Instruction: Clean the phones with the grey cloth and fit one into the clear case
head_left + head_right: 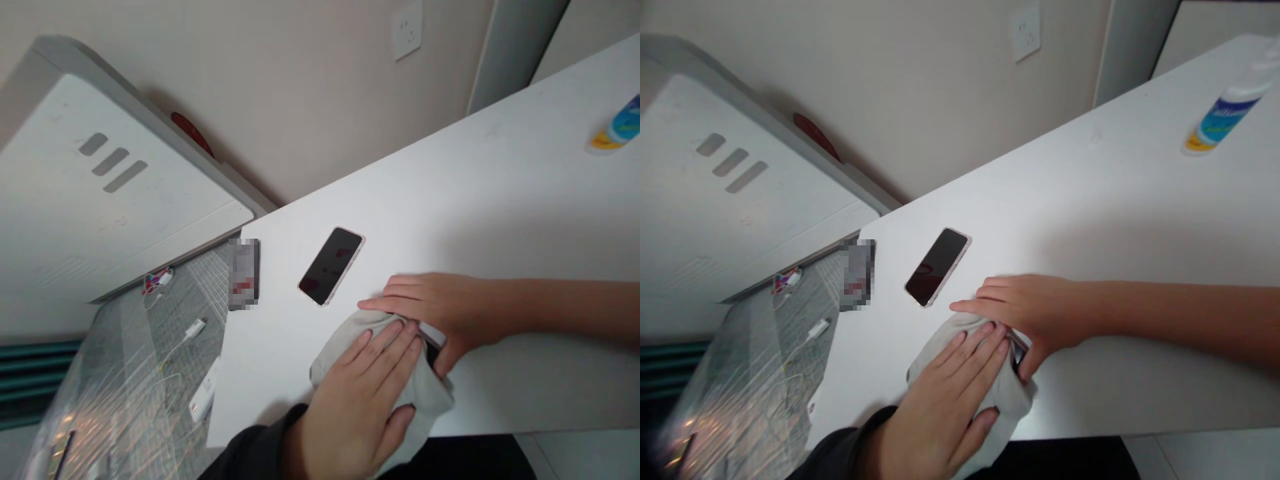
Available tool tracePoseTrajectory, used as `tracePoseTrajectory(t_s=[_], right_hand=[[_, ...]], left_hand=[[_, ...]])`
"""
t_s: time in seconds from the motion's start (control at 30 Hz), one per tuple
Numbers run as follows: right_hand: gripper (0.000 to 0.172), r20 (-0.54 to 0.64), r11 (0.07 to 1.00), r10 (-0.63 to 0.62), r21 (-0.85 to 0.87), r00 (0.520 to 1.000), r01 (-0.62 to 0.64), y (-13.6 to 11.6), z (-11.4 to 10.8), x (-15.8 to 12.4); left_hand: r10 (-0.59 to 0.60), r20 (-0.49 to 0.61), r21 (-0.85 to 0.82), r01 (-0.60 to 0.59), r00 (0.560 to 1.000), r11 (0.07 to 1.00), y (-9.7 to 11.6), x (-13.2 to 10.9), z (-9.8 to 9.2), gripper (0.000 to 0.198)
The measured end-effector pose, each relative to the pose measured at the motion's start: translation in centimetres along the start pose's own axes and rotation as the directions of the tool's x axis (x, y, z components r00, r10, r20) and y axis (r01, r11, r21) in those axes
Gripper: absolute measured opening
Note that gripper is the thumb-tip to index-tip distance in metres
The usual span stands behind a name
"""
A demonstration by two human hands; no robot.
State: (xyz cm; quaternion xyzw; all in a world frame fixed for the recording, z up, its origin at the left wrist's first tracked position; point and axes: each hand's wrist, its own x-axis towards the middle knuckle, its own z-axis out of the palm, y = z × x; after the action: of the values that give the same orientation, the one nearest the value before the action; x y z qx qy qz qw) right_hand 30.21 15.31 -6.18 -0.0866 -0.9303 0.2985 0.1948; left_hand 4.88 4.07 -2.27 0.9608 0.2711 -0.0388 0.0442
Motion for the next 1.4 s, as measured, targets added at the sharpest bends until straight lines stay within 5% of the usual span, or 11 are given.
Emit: tracePoseTrajectory(t_s=[0.1,0.2,0.47,0.57,0.9,1.0,1.3,1.4], right_hand=[[0.109,-0.019,1.0,0.01,0.026,1.0,-0.01,0.1,0.2,0.1],[0.11,-0.034,1.0,-0.018,0.01,0.999,0.019,0.2,0.4,0.4],[0.11,-0.064,0.995,-0.082,-0.055,0.995,0.079,0.3,0.4,0.2],[0.113,-0.07,0.994,-0.079,-0.081,0.994,0.073,0.3,0.3,0.0],[0.116,-0.023,1.0,0.005,-0.022,1.0,-0.006,0.3,0.2,0.2],[0.121,-0.033,1.0,-0.014,-0.027,0.999,0.014,0.3,0.3,0.5],[0.136,-0.053,0.998,-0.023,-0.066,0.998,0.019,0.2,0.3,0.7],[0.13,-0.053,0.997,-0.049,-0.06,0.997,0.046,0.3,0.0,0.4]], left_hand=[[-0.041,0.038,0.082,0.038,0.998,0.996,1.1,-4.3,0.6,0.073],[-0.038,0.04,0.118,0.033,0.998,0.992,1.5,-5.9,0.6,0.076],[0.046,-0.031,-0.117,-0.05,0.998,0.992,-0.8,3.8,-0.2,0.062],[0.033,-0.034,-0.132,-0.037,0.999,0.991,-1.0,4.5,-0.1,0.065],[-0.065,0.045,0.174,0.056,0.997,0.983,1.2,-6.2,0.7,0.07],[-0.061,0.062,0.195,0.048,0.996,0.98,1.2,-7.2,0.7,0.071],[0.023,0.043,-0.122,-0.018,0.999,0.992,-1.4,3.3,-0.8,0.067],[-0.018,0.043,-0.199,0.026,0.999,0.98,-1.9,4.8,-0.8,0.068]])
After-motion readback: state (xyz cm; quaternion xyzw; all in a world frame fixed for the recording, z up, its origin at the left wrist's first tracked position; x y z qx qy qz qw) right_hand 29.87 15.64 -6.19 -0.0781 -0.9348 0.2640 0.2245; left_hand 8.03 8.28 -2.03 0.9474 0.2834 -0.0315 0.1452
